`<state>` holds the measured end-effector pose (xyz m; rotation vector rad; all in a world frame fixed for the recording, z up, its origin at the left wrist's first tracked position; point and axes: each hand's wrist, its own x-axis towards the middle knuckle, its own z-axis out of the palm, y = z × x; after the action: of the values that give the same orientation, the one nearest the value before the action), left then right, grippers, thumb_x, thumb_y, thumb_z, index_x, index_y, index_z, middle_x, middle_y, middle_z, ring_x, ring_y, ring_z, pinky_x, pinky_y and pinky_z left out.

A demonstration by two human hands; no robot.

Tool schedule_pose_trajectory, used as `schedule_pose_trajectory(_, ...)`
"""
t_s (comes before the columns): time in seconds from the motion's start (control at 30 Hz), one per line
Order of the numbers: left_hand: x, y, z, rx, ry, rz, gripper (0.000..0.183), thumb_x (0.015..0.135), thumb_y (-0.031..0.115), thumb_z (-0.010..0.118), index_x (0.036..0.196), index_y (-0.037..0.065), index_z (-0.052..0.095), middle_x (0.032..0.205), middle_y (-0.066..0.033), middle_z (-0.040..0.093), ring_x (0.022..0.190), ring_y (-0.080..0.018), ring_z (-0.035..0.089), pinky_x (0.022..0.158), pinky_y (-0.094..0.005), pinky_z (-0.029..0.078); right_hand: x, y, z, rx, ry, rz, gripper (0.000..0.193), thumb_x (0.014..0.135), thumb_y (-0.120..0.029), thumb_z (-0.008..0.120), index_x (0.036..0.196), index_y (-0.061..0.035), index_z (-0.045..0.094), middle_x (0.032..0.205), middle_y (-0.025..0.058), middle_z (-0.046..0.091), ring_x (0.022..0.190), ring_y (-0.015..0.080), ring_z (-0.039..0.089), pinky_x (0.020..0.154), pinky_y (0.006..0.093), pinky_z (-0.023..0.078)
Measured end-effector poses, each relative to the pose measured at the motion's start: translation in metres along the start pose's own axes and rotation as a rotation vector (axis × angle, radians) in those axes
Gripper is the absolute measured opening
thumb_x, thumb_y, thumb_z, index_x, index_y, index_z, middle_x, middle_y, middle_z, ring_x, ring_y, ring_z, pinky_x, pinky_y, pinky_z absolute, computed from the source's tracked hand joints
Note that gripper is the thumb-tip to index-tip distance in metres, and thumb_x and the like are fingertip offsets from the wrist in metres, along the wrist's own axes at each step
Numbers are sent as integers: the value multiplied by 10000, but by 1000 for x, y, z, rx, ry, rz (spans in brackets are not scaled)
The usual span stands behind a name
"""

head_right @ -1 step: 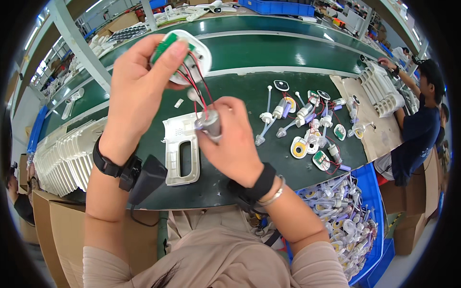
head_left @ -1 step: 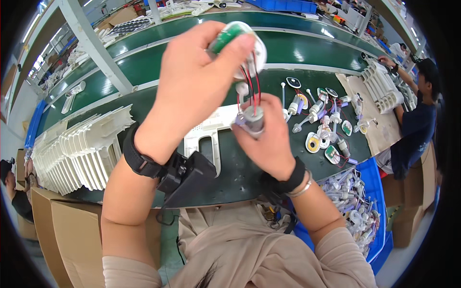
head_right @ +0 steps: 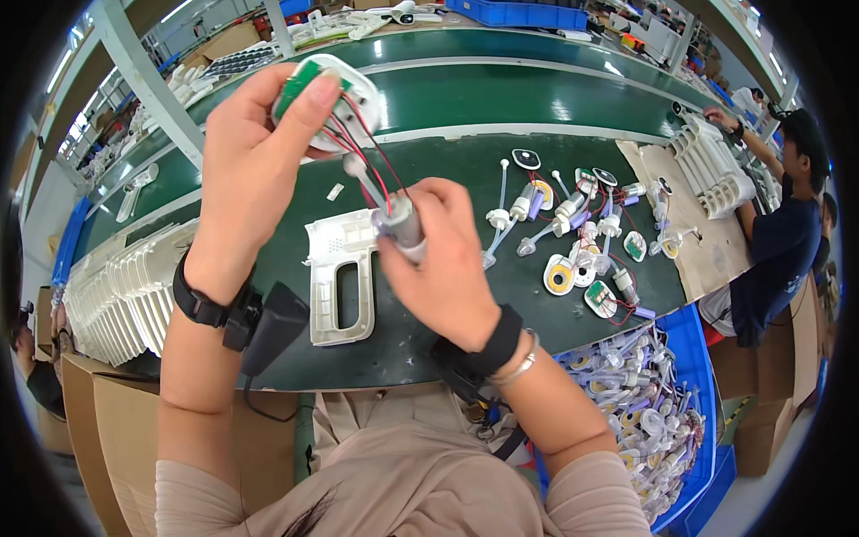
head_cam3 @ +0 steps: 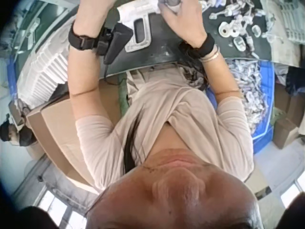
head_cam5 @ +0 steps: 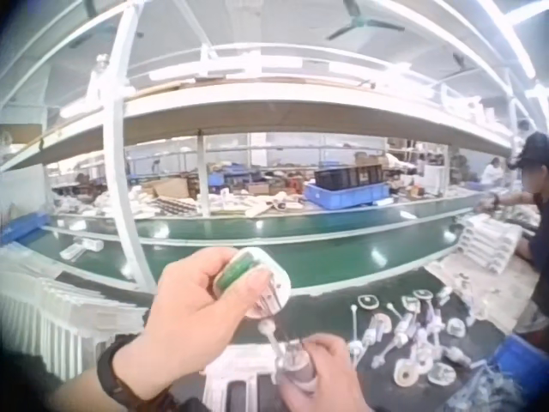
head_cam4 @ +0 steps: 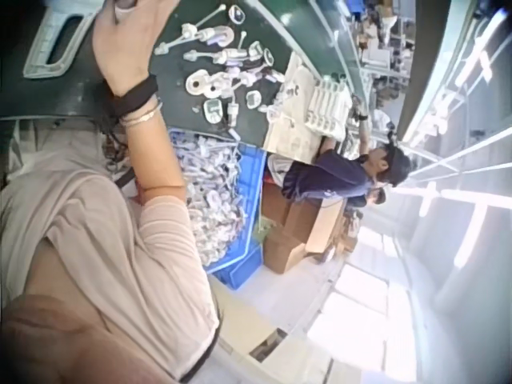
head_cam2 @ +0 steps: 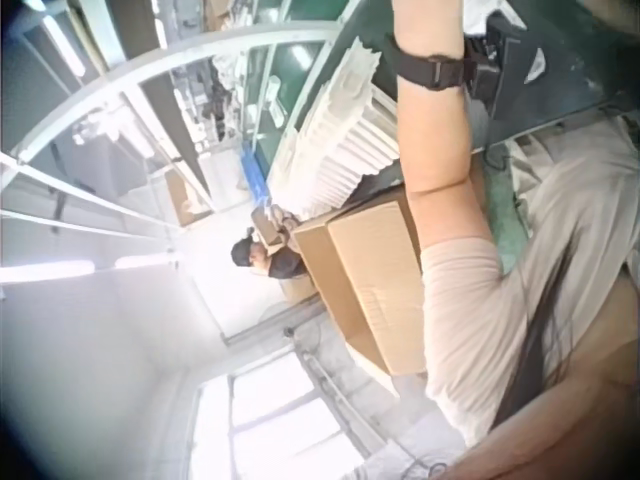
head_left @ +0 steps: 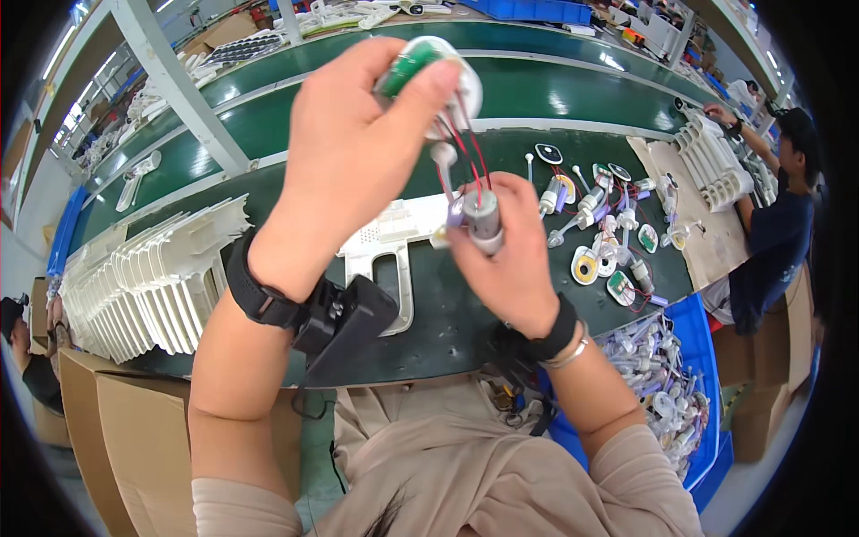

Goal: Assembling electronic components, including a battery and motor, into a white plastic handheld device housing on a factory assembly line.

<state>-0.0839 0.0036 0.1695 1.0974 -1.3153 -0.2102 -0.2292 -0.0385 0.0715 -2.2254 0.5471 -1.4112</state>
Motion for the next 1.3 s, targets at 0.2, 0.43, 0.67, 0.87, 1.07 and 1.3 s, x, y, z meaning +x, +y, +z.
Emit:
schedule_pose_trajectory(0.2,-11,-2,-21,375,-115,12,271,890,265,624,948,0,618,759,14,620,667,-29,522,584,-195,425,9,-9,-42,313,-496,438,317,780,-125,690,1036,5,556,830,70,576,746,160,572,645,281,462)
schedule_pose_trajectory(0.43,-7,-5,-6,590,-179,336,224,876,210,626,966,6,609,761,-67,624,644,-98,557,564,-234,443,-1,-1,-34,673,-667,380,256,810,-212,703,920,-10,590,750,-19,554,620,68,491,553,242,409)
schedule_pose_trajectory(0.67,-9,-5,-8,615,-244,301,231,890,202,614,1008,5,592,796,-60,628,694,-74,591,573,-225,487,-1,-4,-32,670,-531,477,278,812,-168,687,1016,0,599,780,-2,597,692,60,539,602,221,461)
schedule_pose_trajectory(0.87,-11,20,4,19,-369,-9,243,916,191,582,1061,-4,566,894,-49,627,807,-83,598,706,-231,517,5,-12,-27,947,-841,552,555,821,-140,679,1302,-30,424,831,17,605,763,69,560,682,233,466)
schedule_pose_trajectory(1.07,-55,20,-43,-248,-182,106,391,942,267,511,1193,-22,429,1120,-150,541,960,-304,610,795,-565,531,-6,-24,-8,172,-29,-92,883,731,-77,743,1437,-53,212,1067,134,623,740,160,595,707,286,501)
schedule_pose_trajectory(1.3,-127,-56,-84,-297,-15,-394,197,897,114,597,1044,4,526,901,-58,624,803,-101,604,660,-237,518,10,-7,-20,-264,-540,-365,471,647,-107,718,1096,-100,574,715,53,581,615,233,579,548,337,455)
